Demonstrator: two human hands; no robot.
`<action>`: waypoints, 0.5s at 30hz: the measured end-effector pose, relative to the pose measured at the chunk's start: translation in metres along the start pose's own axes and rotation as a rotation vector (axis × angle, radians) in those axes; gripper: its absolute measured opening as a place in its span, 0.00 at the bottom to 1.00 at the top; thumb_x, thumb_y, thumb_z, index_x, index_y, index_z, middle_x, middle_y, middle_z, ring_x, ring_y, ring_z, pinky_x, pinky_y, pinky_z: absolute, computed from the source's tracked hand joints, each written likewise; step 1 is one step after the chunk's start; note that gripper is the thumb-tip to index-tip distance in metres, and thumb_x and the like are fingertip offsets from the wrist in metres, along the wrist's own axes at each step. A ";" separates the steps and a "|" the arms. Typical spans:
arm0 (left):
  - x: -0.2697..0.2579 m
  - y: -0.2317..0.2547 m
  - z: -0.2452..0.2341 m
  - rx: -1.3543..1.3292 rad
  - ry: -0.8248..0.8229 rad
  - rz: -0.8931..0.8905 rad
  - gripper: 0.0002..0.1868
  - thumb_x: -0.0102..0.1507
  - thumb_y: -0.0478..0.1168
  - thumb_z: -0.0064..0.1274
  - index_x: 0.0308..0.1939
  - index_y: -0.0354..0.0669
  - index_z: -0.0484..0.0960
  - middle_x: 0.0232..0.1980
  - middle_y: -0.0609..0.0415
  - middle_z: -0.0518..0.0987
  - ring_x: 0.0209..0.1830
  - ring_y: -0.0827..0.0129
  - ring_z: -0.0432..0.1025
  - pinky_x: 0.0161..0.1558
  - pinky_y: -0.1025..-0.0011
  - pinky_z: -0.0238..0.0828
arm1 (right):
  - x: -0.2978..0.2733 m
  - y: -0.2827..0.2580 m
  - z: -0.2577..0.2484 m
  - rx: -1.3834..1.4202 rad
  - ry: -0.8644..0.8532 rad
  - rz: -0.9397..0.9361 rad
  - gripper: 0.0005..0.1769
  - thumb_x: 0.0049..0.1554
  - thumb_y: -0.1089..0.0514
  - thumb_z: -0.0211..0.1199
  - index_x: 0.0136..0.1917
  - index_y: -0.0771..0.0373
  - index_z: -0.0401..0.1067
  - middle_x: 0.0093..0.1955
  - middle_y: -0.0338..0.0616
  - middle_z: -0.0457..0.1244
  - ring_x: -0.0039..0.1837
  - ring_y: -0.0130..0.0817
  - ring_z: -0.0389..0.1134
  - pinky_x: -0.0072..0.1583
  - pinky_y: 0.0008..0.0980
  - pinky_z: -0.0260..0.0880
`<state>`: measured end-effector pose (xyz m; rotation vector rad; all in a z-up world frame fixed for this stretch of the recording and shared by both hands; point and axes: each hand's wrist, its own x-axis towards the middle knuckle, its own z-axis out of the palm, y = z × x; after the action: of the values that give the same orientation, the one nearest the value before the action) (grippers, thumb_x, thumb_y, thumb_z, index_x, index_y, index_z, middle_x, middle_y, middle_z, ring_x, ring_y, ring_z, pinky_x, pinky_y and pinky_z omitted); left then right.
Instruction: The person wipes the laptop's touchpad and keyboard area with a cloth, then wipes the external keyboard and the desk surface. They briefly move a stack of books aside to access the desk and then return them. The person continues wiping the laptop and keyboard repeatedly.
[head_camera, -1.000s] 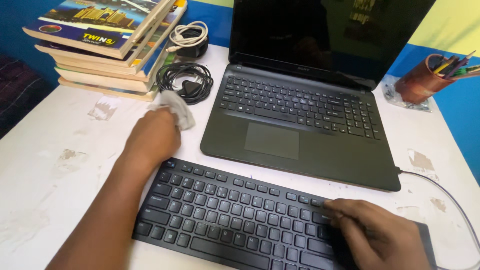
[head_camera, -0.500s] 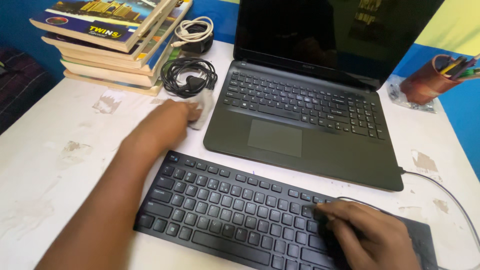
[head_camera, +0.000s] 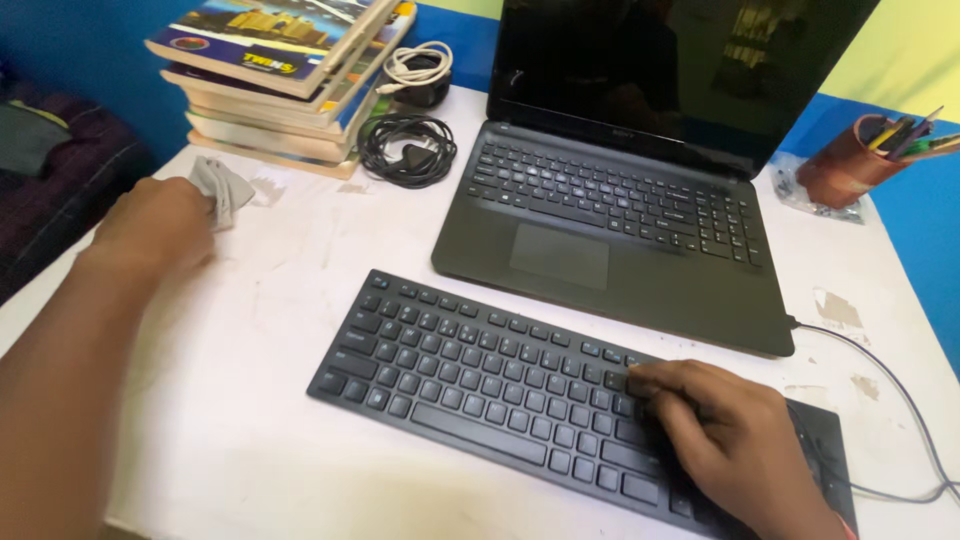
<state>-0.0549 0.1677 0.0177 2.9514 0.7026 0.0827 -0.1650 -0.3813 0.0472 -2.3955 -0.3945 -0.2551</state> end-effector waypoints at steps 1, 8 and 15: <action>0.001 -0.012 0.003 -0.028 0.044 -0.010 0.16 0.64 0.35 0.52 0.52 0.35 0.87 0.56 0.30 0.81 0.57 0.36 0.75 0.59 0.49 0.71 | -0.001 -0.001 0.000 0.012 0.004 -0.015 0.14 0.52 0.66 0.61 0.52 0.62 0.81 0.46 0.44 0.76 0.46 0.30 0.78 0.49 0.27 0.79; -0.002 -0.050 0.006 -0.078 0.090 -0.089 0.23 0.59 0.46 0.61 0.50 0.29 0.88 0.55 0.27 0.82 0.56 0.37 0.78 0.58 0.52 0.74 | -0.001 0.002 0.000 0.096 0.034 -0.057 0.14 0.54 0.67 0.60 0.52 0.65 0.80 0.44 0.45 0.76 0.46 0.30 0.80 0.49 0.26 0.79; -0.053 0.024 0.029 -0.585 0.003 0.025 0.34 0.61 0.52 0.51 0.65 0.34 0.77 0.60 0.34 0.81 0.60 0.46 0.78 0.64 0.57 0.71 | -0.003 -0.001 0.003 0.016 0.008 -0.060 0.13 0.54 0.65 0.61 0.51 0.62 0.81 0.43 0.44 0.76 0.44 0.32 0.80 0.49 0.29 0.78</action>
<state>-0.0893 0.1199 -0.0095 2.3983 0.5268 0.2486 -0.1676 -0.3786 0.0446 -2.3692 -0.4631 -0.2875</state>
